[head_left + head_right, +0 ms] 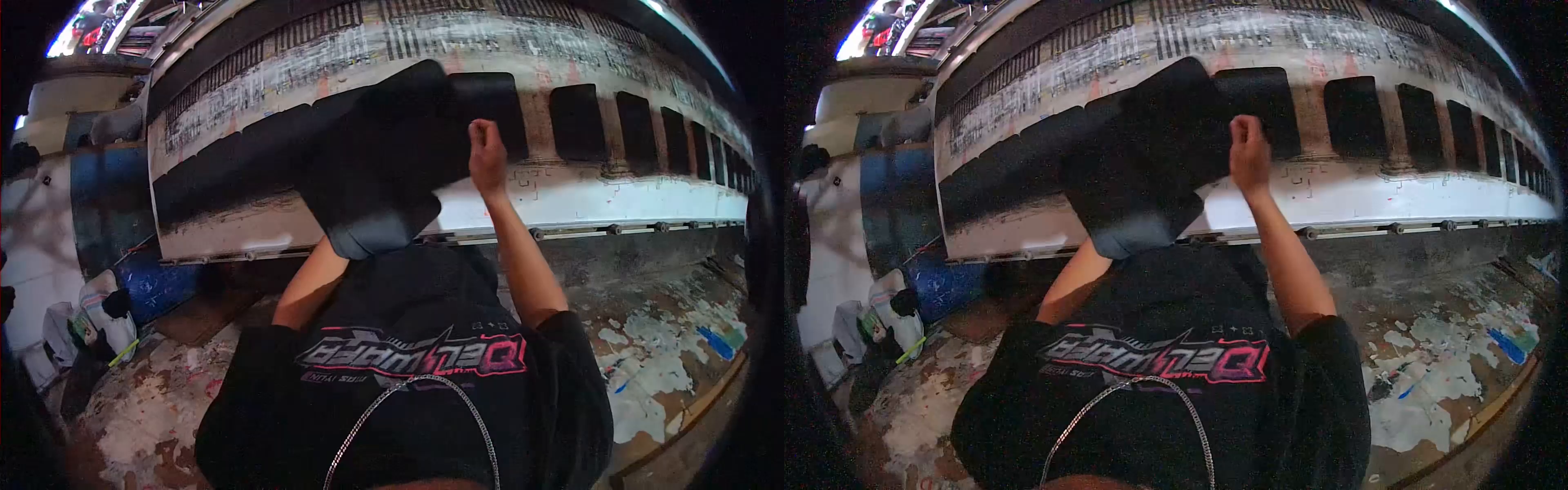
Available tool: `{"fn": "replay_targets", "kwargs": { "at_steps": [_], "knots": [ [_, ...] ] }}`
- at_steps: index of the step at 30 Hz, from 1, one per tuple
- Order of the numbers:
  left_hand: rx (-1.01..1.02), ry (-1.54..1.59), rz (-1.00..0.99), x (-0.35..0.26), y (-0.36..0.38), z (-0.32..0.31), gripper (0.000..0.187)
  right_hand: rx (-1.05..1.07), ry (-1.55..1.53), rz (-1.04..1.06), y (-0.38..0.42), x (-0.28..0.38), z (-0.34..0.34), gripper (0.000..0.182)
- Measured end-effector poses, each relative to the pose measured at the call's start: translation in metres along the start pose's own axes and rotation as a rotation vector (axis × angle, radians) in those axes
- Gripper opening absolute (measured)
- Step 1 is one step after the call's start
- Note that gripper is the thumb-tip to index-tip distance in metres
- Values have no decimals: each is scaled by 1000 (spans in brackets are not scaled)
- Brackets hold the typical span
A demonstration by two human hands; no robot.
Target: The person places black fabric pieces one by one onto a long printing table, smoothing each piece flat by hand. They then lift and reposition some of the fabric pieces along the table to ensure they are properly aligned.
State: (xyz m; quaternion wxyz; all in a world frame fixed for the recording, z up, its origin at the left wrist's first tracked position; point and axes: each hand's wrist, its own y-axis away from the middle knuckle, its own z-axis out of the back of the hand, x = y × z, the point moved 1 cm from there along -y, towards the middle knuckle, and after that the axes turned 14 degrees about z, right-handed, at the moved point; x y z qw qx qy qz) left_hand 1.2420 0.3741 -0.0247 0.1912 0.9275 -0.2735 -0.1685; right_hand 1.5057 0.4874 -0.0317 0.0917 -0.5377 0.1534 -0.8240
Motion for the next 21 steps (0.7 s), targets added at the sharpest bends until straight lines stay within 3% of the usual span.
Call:
{"fn": "replay_targets", "kwargs": {
  "at_steps": [5,7,13,21],
  "knots": [
    [-86,-43,-53,-4,22,11,45,-100,99,-42,-10,-98,5,23],
    [-124,-63,-72,-4,32,16,45,-14,147,-242,-5,-130,-4,29],
    [-212,-130,-116,2,54,33,45,102,216,-320,-8,-126,-2,41],
    [-231,-175,-141,6,65,44,45,86,248,-256,-1,-132,-6,38]
  ]
}}
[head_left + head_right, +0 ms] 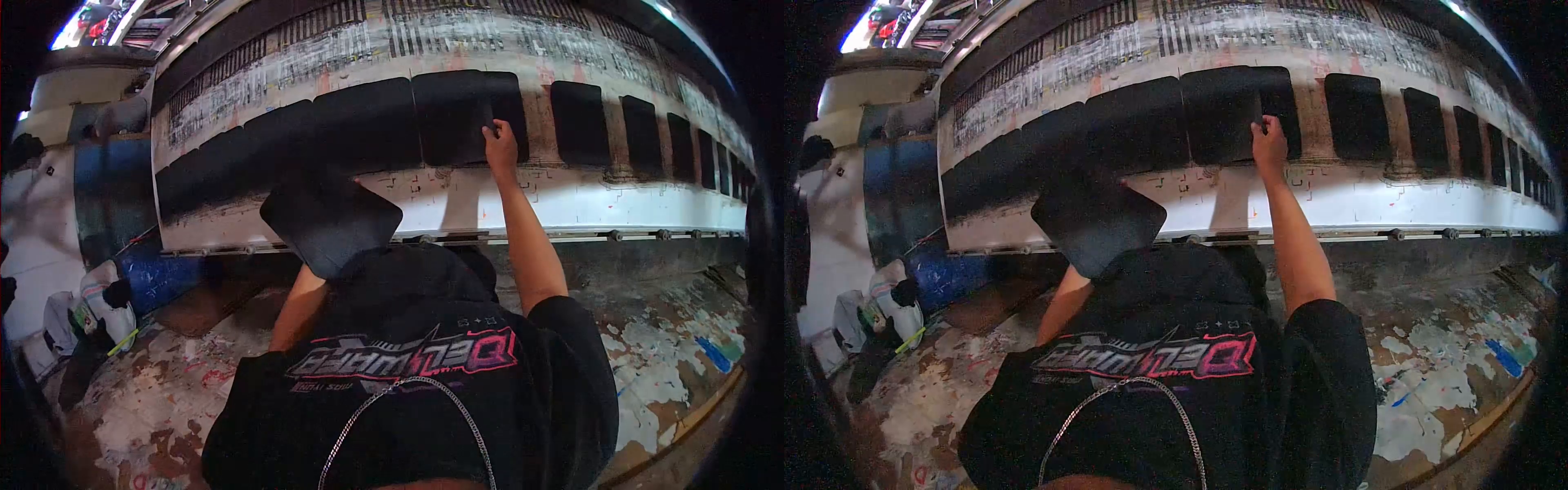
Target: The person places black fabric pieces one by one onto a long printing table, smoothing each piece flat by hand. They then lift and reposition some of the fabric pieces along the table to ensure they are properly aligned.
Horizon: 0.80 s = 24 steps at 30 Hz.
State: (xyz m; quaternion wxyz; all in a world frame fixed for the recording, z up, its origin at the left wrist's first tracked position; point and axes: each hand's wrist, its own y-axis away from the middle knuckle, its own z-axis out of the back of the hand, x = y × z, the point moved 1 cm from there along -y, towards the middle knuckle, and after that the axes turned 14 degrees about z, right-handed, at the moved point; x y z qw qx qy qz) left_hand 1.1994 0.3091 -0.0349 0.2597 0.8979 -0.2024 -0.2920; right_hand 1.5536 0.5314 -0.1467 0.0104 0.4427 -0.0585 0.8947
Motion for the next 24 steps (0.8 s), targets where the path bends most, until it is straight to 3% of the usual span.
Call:
{"fn": "replay_targets", "kwargs": {
  "at_steps": [5,8,10,12,14,16,20,24],
  "knots": [
    [89,28,6,-12,-11,-4,45,18,-63,0,-2,0,-2,39],
    [160,61,32,-18,-17,-12,45,-7,50,91,4,10,1,40],
    [214,91,59,-20,-22,-20,45,-255,417,316,13,46,15,42],
    [273,111,89,-21,-31,-31,45,-221,241,478,25,83,19,43],
    [339,123,138,-18,-42,-44,45,566,-507,84,66,125,-2,41],
    [381,130,172,-14,-53,-58,45,601,-392,179,95,138,-4,41],
    [418,159,225,1,-63,-75,45,574,-187,160,97,160,40,39],
    [426,182,277,26,-76,-94,45,445,-25,359,91,142,74,37]
  ]
}}
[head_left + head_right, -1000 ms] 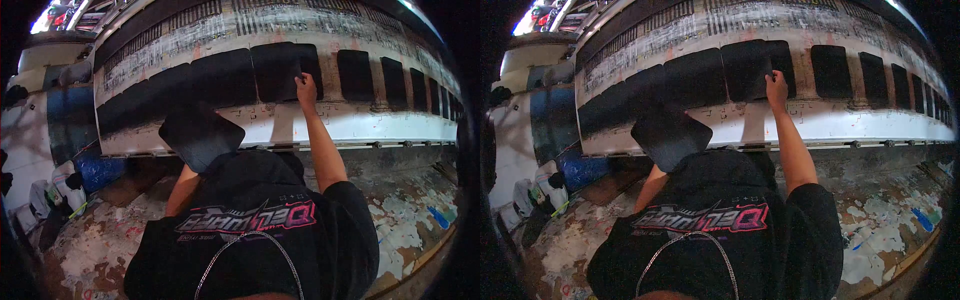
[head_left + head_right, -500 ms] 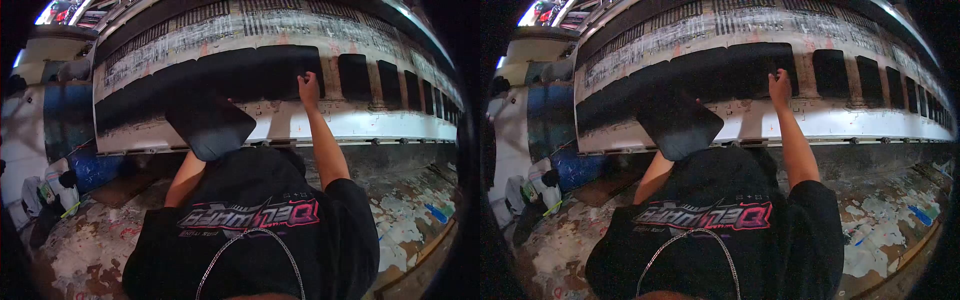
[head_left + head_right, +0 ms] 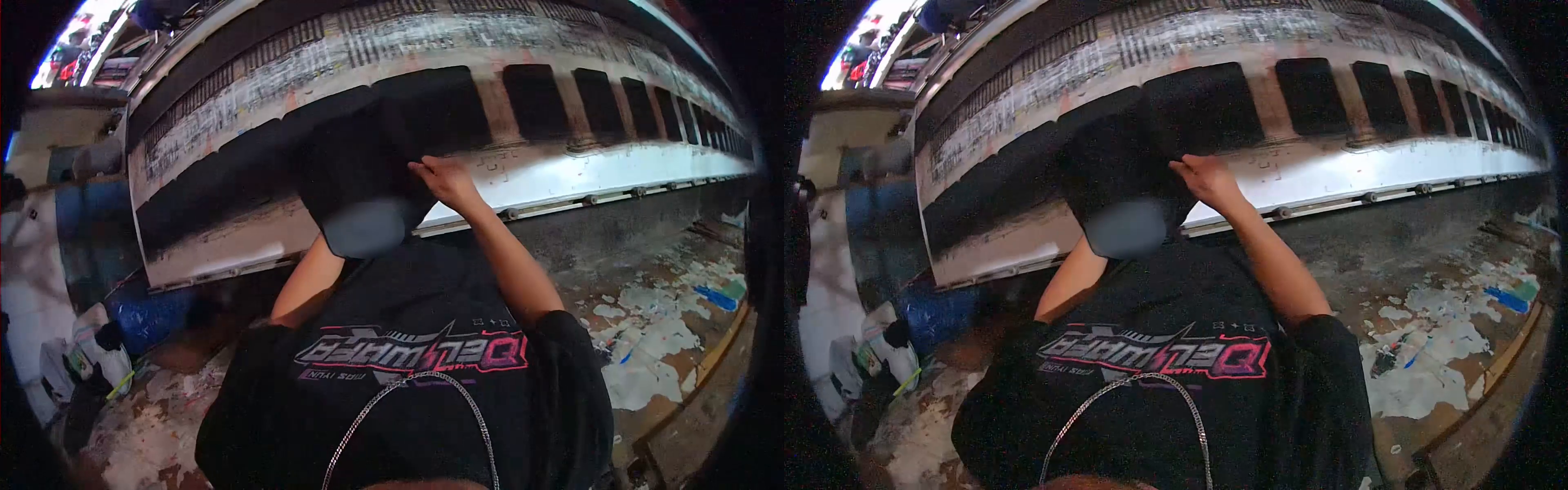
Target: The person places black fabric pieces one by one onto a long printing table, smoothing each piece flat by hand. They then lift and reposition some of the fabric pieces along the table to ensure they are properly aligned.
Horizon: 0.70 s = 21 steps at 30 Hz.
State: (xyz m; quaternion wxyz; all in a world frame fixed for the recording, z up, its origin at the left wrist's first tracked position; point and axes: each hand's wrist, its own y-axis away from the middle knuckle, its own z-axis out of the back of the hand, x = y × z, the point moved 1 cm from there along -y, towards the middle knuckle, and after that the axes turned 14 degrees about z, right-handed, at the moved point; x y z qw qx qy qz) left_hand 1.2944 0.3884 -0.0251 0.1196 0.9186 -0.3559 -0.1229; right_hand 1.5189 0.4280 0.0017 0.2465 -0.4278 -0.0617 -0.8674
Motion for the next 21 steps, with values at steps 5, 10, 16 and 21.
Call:
{"fn": "replay_targets", "kwargs": {
  "at_steps": [5,10,16,21],
  "knots": [
    [24,51,25,32,-55,-12,45,-268,-42,144,17,-53,30,37],
    [108,168,57,79,-120,-24,45,-100,-55,-17,25,-76,102,31],
    [407,285,121,113,-161,-24,45,-371,-27,65,23,-214,180,37],
    [-1,289,13,111,-139,-49,45,-288,-105,-227,9,-309,207,40]
  ]
}}
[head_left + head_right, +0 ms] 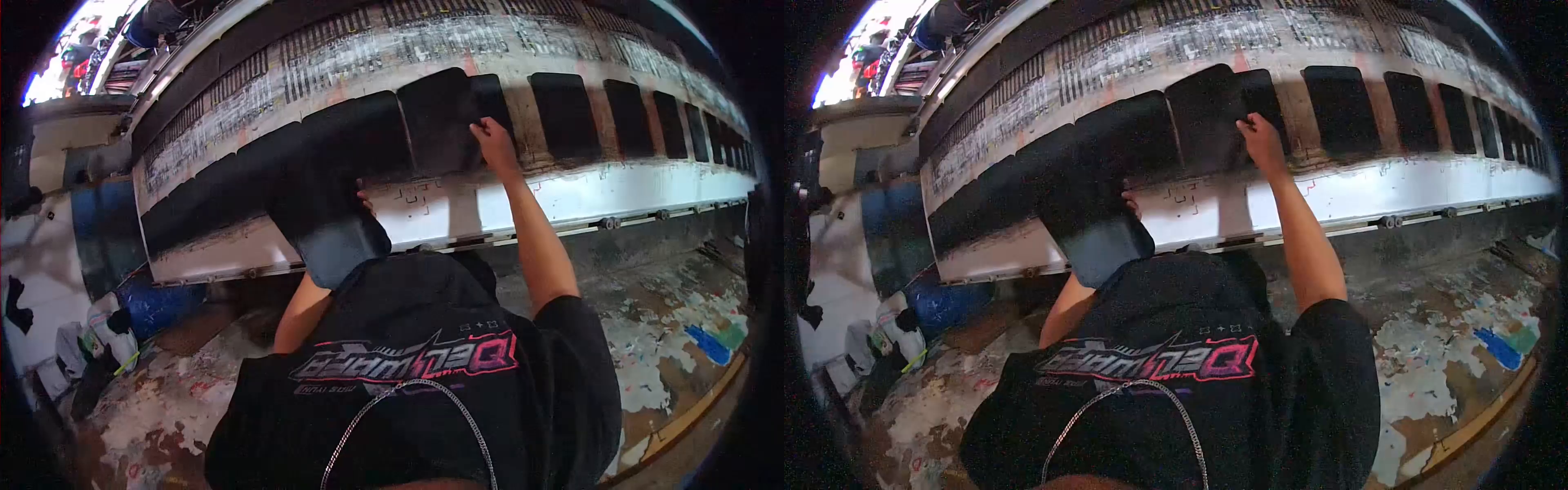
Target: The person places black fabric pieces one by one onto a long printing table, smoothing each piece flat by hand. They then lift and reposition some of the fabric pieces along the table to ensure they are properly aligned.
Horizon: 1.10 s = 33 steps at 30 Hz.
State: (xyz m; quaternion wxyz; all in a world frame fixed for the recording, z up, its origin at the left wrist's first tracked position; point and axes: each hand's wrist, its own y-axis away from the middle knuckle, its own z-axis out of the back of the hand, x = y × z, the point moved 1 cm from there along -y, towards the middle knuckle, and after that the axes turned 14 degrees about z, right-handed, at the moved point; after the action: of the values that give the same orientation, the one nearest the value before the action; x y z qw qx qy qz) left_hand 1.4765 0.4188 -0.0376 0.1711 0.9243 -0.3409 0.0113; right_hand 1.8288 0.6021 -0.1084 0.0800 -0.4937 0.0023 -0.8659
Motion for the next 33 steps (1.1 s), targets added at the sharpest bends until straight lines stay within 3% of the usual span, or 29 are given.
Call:
{"fn": "replay_targets", "kwargs": {
  "at_steps": [3,6,13,16,31,33],
  "knots": [
    [-139,-181,-120,0,9,0,45,-45,119,25,-1,-22,-15,42],
    [-283,-419,-225,1,17,4,45,-50,101,-37,-3,-31,-30,35],
    [-596,-1089,-406,7,32,20,45,-3,108,-94,0,-28,-29,39],
    [-664,-1236,-445,7,37,24,45,10,51,-79,0,-26,-27,39],
    [-370,-448,-322,3,65,21,46,-22,162,3,-6,-30,-26,43],
    [-312,-396,-291,-1,57,17,46,-101,187,-23,-5,-16,-25,42]
  ]
}}
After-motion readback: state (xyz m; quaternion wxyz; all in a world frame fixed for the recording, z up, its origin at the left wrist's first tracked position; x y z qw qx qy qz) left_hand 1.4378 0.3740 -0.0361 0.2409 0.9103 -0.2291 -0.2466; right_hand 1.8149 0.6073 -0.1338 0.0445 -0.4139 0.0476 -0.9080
